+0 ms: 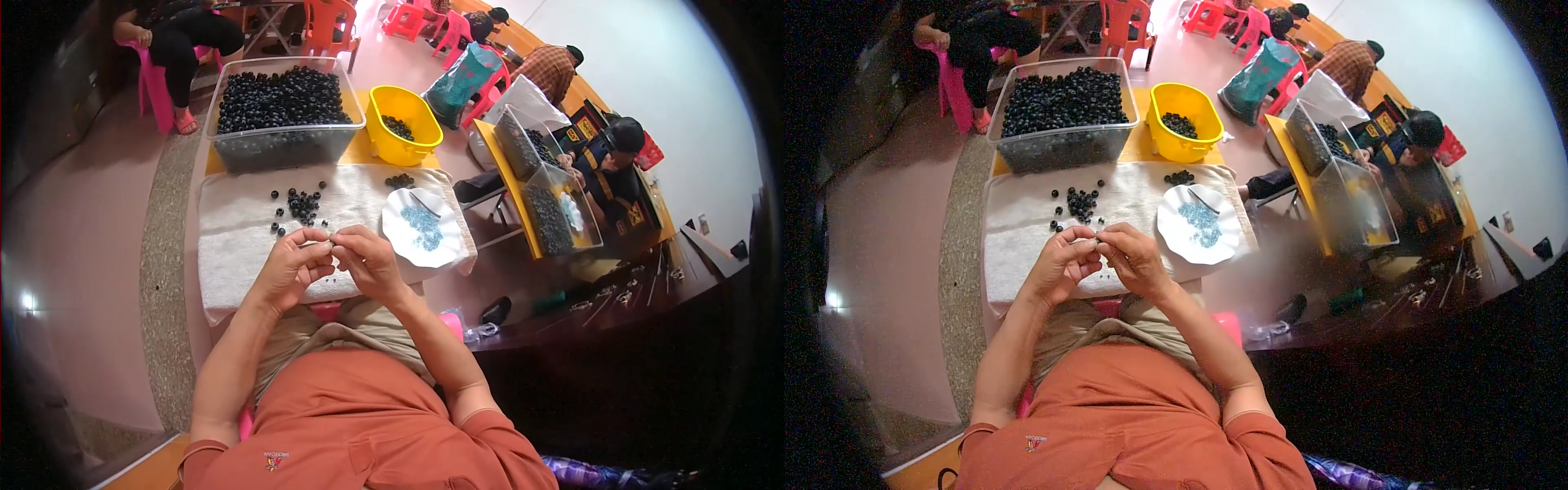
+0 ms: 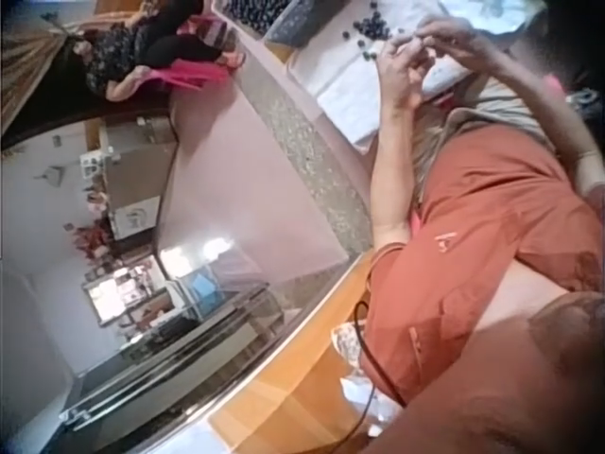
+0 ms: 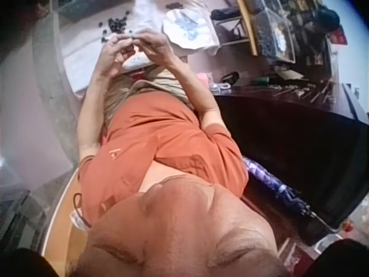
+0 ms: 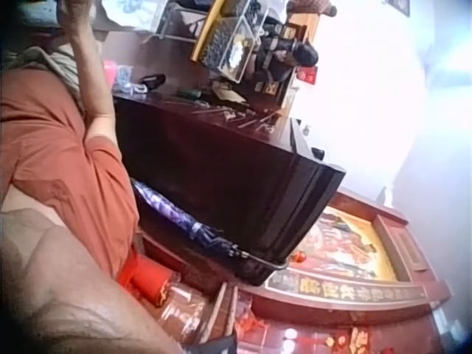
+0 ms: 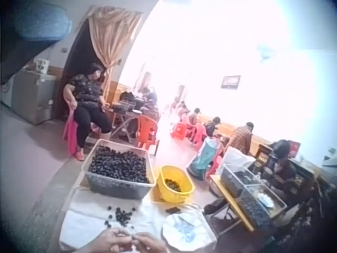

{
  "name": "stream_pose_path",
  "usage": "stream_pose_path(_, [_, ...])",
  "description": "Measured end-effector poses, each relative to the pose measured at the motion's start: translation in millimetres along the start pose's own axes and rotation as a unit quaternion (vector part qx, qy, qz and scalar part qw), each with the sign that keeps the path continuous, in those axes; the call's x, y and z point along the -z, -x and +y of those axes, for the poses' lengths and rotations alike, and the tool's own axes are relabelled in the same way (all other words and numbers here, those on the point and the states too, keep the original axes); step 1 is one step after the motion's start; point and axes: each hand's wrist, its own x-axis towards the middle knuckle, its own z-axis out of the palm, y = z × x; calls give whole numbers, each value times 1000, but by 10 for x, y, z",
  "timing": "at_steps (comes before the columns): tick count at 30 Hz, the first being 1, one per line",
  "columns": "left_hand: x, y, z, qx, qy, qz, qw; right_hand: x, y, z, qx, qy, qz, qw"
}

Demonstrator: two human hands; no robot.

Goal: Sorting small black round objects on a table.

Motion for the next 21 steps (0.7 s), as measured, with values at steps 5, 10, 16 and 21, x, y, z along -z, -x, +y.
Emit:
stream_pose_path(5, [-5, -14, -38, 5, 11, 10, 1000, 14, 9, 28, 23, 34, 20, 999])
stream_pose_path(10, [11, -44, -103, -17, 1, 23, 1000, 8, -14, 43, 81, 94, 50, 991])
stream_pose_path(16, [-5, -46, -128, -71, -49, 69, 994, 31, -6, 61, -3, 46, 23, 999])
stream_pose_path(21, [18, -72, -141, -92, -118, 68, 986, 59, 15, 153, -138, -64, -4, 988])
